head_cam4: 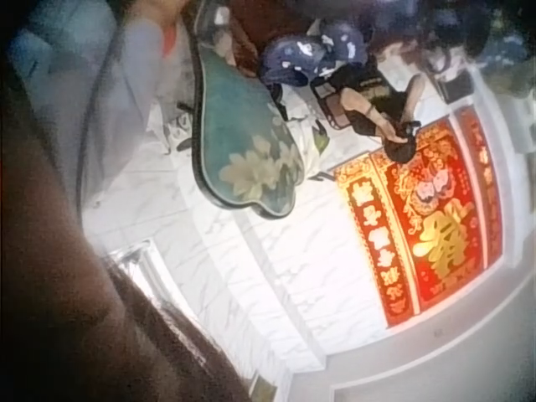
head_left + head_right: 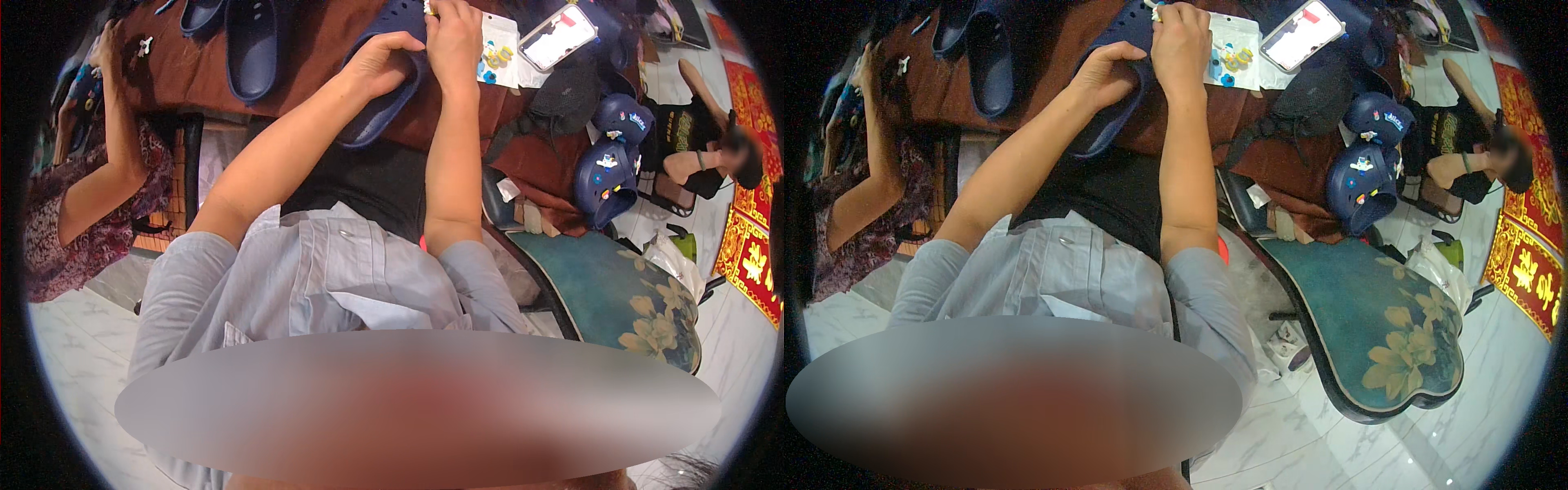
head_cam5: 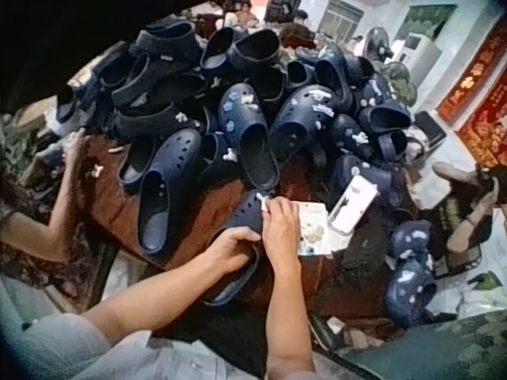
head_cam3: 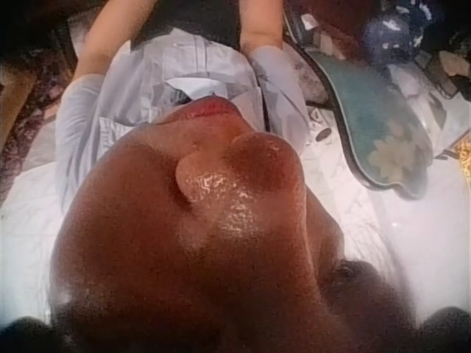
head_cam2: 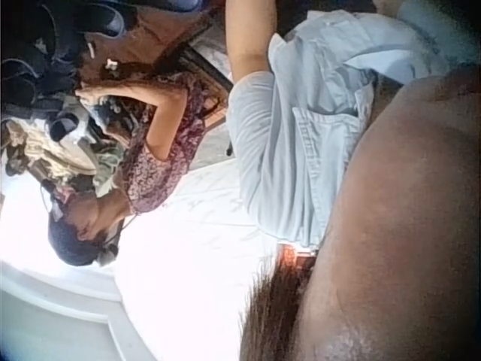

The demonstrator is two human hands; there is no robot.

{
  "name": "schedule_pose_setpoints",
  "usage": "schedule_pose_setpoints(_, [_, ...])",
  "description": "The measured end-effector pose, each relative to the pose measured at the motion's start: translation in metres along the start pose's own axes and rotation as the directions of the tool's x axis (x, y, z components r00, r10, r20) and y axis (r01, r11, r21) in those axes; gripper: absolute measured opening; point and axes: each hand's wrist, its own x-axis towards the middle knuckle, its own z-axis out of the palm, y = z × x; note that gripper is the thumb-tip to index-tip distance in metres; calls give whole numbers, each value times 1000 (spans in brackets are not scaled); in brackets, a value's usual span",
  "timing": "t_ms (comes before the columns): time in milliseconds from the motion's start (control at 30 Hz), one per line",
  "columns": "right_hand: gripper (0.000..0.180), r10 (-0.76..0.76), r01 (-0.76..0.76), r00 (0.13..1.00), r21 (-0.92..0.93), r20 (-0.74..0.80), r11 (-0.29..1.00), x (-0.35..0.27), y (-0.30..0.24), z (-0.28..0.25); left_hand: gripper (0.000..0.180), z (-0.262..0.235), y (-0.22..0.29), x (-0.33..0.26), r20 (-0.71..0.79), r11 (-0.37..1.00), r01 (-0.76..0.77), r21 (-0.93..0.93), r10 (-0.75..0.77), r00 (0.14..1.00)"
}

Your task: Attaching small decorative charms or jibbitz to blue clogs.

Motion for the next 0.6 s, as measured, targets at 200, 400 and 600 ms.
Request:
schedule_pose_setpoints(200, [16,-63,63,998,-34,3,997,2,3,1,17,-4,-2,5,-16,1000,16,-25,-17,1000])
schedule_pose_setpoints(400, [18,-36,38,999,-65,27,997,4,2,3,18,-8,-3,6,-16,999,26,-45,-26,1000])
schedule_pose_setpoints(600, [16,36,-10,973,114,-228,993,-16,25,34,11,-9,-2,4,9,999,31,-10,-31,999])
